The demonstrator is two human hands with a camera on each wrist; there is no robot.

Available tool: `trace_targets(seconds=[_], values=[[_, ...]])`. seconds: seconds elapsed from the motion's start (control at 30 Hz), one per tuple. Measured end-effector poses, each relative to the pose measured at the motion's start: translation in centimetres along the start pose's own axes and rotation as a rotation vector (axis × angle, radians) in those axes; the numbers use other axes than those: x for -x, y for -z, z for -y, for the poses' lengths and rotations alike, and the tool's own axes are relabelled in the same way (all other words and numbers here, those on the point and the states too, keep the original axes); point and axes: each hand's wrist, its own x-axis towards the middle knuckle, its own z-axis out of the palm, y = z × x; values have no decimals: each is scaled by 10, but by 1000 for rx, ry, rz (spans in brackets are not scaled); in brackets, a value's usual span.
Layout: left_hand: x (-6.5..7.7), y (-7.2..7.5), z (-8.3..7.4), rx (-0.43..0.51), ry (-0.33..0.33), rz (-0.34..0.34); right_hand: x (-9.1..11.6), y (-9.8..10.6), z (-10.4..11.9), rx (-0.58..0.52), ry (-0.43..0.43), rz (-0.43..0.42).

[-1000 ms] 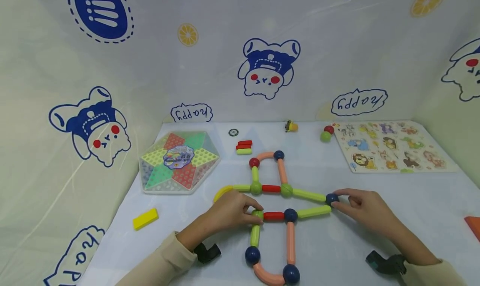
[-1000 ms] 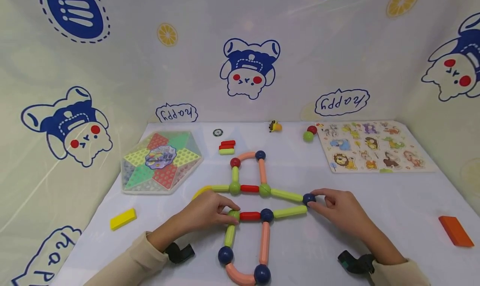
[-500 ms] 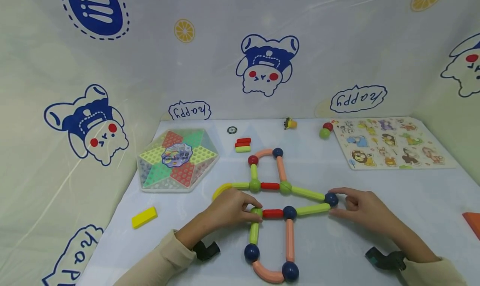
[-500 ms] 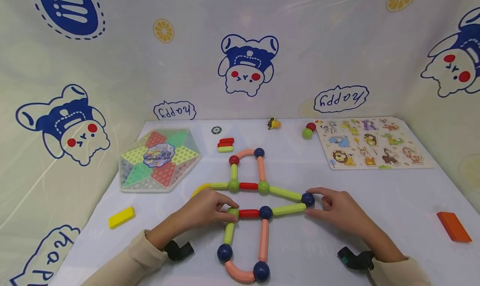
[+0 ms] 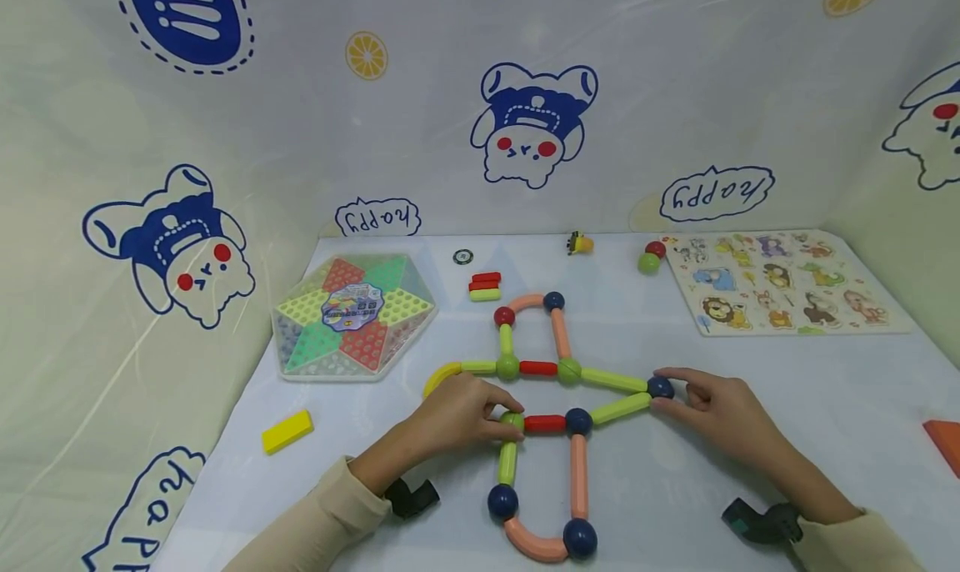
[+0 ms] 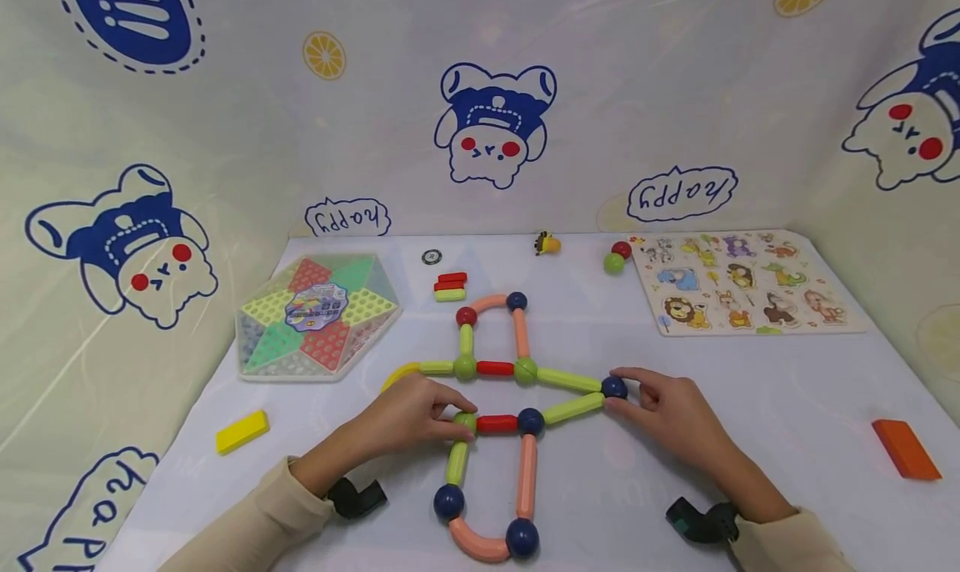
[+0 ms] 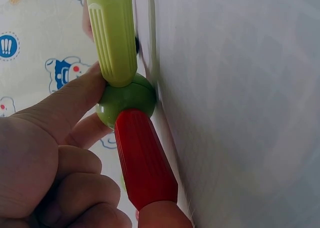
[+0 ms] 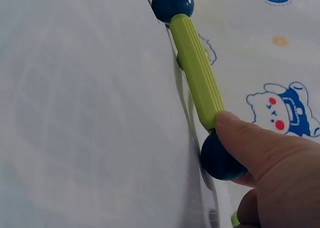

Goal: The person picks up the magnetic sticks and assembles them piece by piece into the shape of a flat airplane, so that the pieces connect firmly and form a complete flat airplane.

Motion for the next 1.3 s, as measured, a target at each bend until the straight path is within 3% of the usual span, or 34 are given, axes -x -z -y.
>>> trace_targets(seconds=[0.3,0.57,0.77,0.87,1.0,1.17,1.3], values=[[4,1,-2,-24,-7,17,2,-4,4,9,25,-41],[3,1,0,-39,-20,15,1,0,0,1,31,81],[-1,3,-6,-87,-57,-11,-1,2,-3,11,66,78],[-14,4,-24,-132,-109,-2,-2,3,-5,25,83,54],[-44,1,-54,-197,-171,50,-1,4,-7,25,71,52],[-76,-13,-74,-244,-124,125,0,7,-13,-12,51,66],[-87,-22,-78,-246,-96,155,1,8,-17,-36,40,70]])
